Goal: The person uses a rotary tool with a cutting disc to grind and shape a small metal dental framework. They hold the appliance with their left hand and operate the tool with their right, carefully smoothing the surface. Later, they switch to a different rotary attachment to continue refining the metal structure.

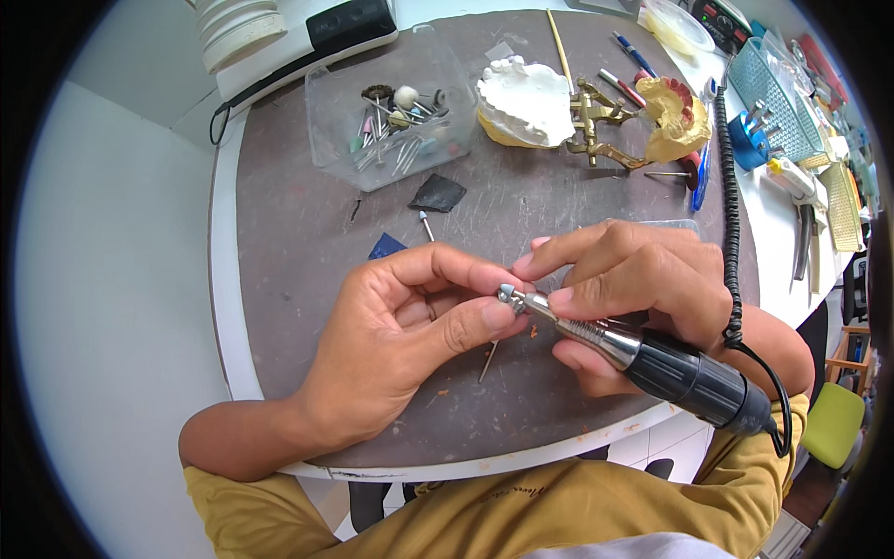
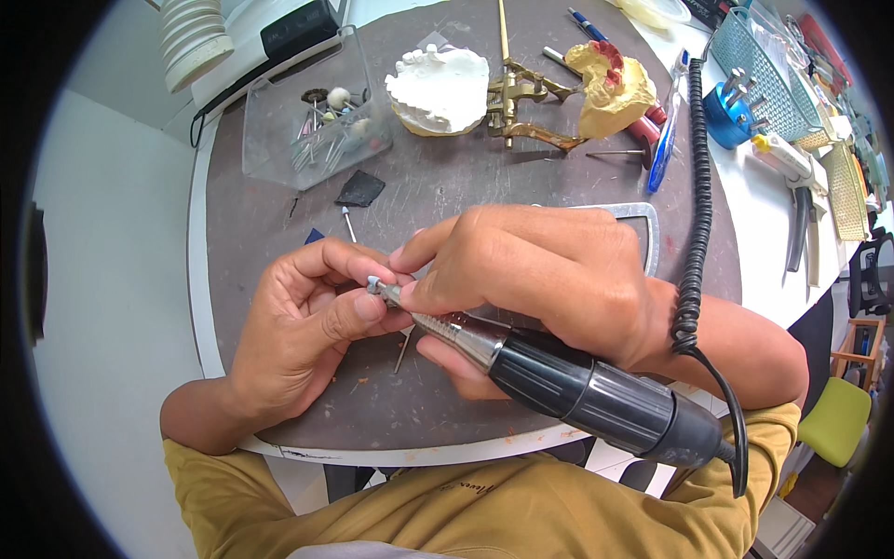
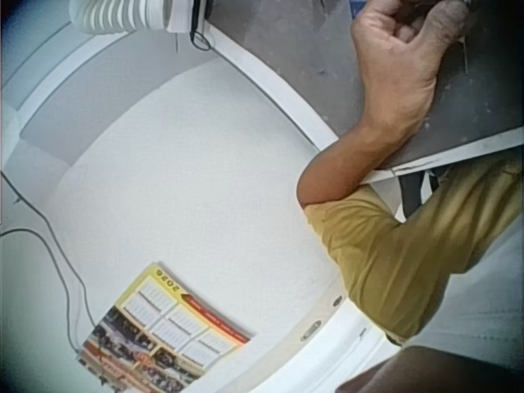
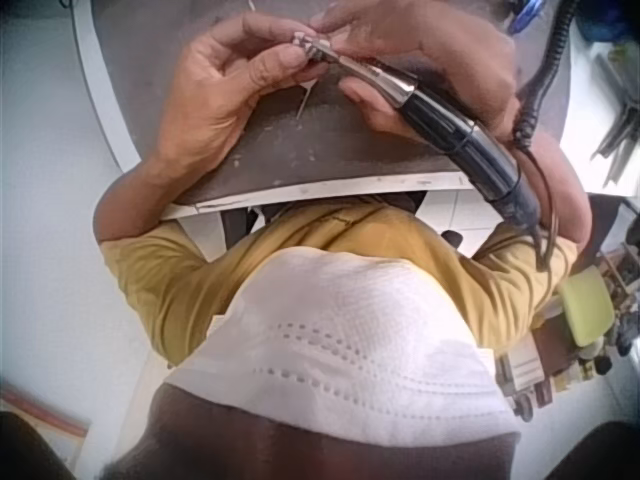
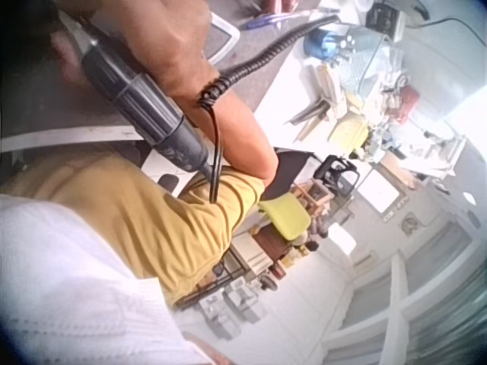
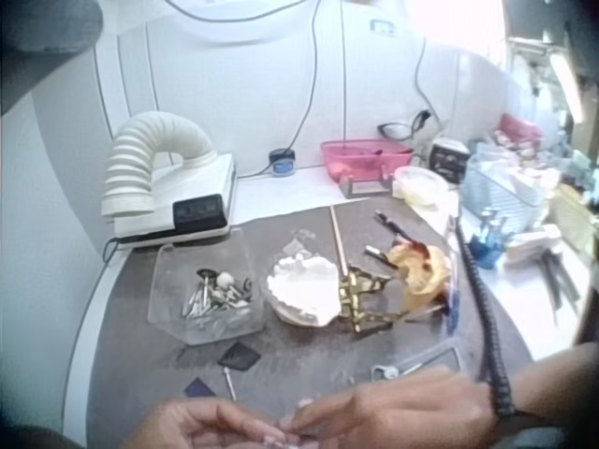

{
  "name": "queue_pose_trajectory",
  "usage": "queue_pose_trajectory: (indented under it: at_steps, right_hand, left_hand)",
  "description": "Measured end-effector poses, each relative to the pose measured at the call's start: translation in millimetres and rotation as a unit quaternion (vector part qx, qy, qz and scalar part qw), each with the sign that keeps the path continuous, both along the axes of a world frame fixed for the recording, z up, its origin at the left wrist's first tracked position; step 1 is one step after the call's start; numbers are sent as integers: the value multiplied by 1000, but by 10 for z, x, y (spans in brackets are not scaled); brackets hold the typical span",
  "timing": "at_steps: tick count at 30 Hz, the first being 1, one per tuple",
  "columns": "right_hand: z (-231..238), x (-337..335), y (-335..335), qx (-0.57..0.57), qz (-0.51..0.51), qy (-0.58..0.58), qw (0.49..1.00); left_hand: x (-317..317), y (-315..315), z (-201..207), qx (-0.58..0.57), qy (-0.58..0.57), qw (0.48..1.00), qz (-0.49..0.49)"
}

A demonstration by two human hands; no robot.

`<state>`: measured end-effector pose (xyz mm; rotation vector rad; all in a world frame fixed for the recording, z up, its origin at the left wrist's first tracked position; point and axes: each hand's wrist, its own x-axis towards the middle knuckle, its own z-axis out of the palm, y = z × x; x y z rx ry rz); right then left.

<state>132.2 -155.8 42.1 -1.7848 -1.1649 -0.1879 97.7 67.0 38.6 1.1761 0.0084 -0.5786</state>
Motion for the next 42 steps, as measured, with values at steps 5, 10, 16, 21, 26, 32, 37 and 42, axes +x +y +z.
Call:
queue_pose_trajectory:
  at_steps: [5,10,16,21,26,32,37,42]
  right_hand:
    - [22,12,-5,-8,9,3,1000]
    - [15,11,-9,-7,5,-9,1000]
    - [-14,21,-10,1,2,-10,1000]
    - [12,17,-2,-3,2,-14,1000]
    - [-2,4,-12,-3,-9,-15,1000]
    - [1,47,-21,4,11,-30,999]
    - [-36,61,-42,26,7,-27,999]
    - [12,40,-47,-3,10,-17,1000]
  left_hand:
    - [4,-4,14,-2,3,1000,1]
    - [2,-9,18,-2,7,1000,-1]
    - [10,-16,27,-16,14,1000,4]
    - [11,-23,34,-18,17,1000,6]
    - [12,-11,21,-27,14,1000,-4]
    - [7,-22,38,-8,6,1000,5]
    - [-3,-27,24,-10,5,1000,10]
    - [0,-21,20,-7,5,1000,8]
